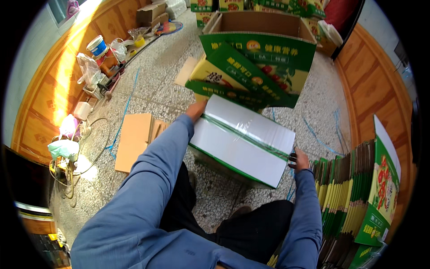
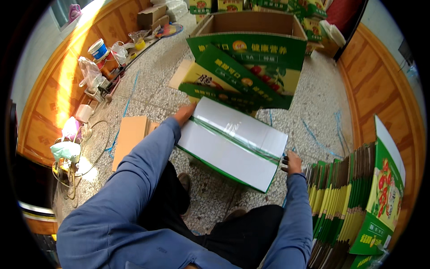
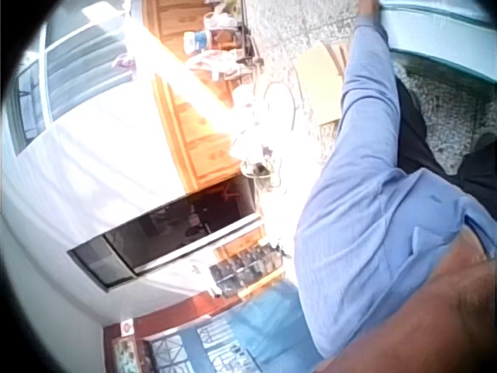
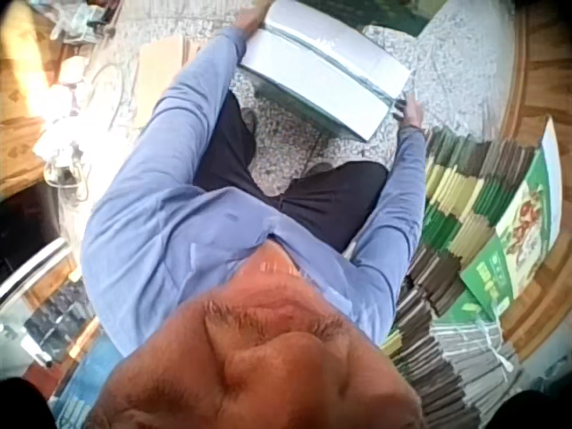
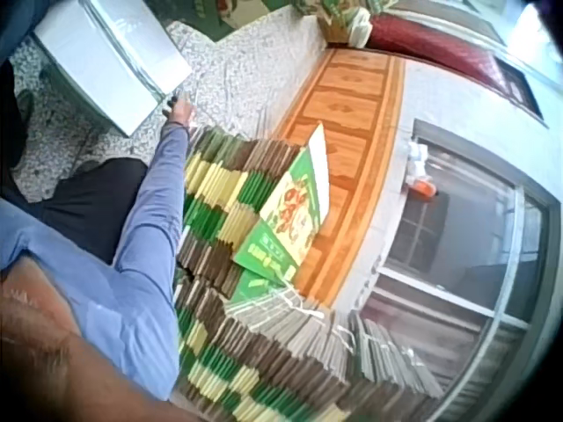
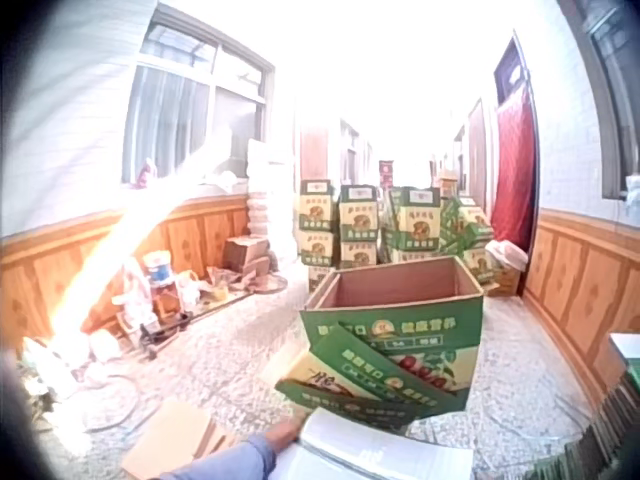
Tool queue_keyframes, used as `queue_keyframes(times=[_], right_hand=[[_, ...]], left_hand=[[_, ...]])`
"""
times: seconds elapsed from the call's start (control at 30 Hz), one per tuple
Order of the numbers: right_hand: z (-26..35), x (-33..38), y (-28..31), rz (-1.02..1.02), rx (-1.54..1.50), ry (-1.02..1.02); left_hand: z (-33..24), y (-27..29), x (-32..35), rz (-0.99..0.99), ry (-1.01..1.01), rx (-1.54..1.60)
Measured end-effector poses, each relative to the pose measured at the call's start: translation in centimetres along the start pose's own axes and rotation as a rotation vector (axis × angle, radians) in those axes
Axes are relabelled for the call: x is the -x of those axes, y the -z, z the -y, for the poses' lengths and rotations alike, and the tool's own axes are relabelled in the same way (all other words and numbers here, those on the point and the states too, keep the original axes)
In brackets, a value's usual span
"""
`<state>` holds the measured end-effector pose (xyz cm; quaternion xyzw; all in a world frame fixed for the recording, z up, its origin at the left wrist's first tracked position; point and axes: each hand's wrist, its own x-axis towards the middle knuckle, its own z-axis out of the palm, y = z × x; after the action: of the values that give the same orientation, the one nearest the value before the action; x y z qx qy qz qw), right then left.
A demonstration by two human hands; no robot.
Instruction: The person assembles flat-packed cardboard boxes by folding the sides and securing them with a tape dispenser. They repeat this process for multiple boxes, stacking the finished ones nearby.
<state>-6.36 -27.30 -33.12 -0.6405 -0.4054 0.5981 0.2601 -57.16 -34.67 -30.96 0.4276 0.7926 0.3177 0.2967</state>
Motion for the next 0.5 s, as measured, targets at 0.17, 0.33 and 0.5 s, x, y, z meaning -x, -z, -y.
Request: queue_keyframes(times=[0.17,0.33,0.5], right_hand=[[-4.8,-3.3,-4.5,-0.054,-0.095,0.282],[-9.9,5.0,-3.7,0.102,-0.430,0.199],[-11.2,9.8,-7.2,0.218,-0.357,0.185]], left_hand=[[-1.4,1.2,5.1,0.357,0.274,0.731],[1.1,3.3,10.4,0.482,0.424,0.401],[11.7,0.7,11.7,0.453,0.126,0.881]])
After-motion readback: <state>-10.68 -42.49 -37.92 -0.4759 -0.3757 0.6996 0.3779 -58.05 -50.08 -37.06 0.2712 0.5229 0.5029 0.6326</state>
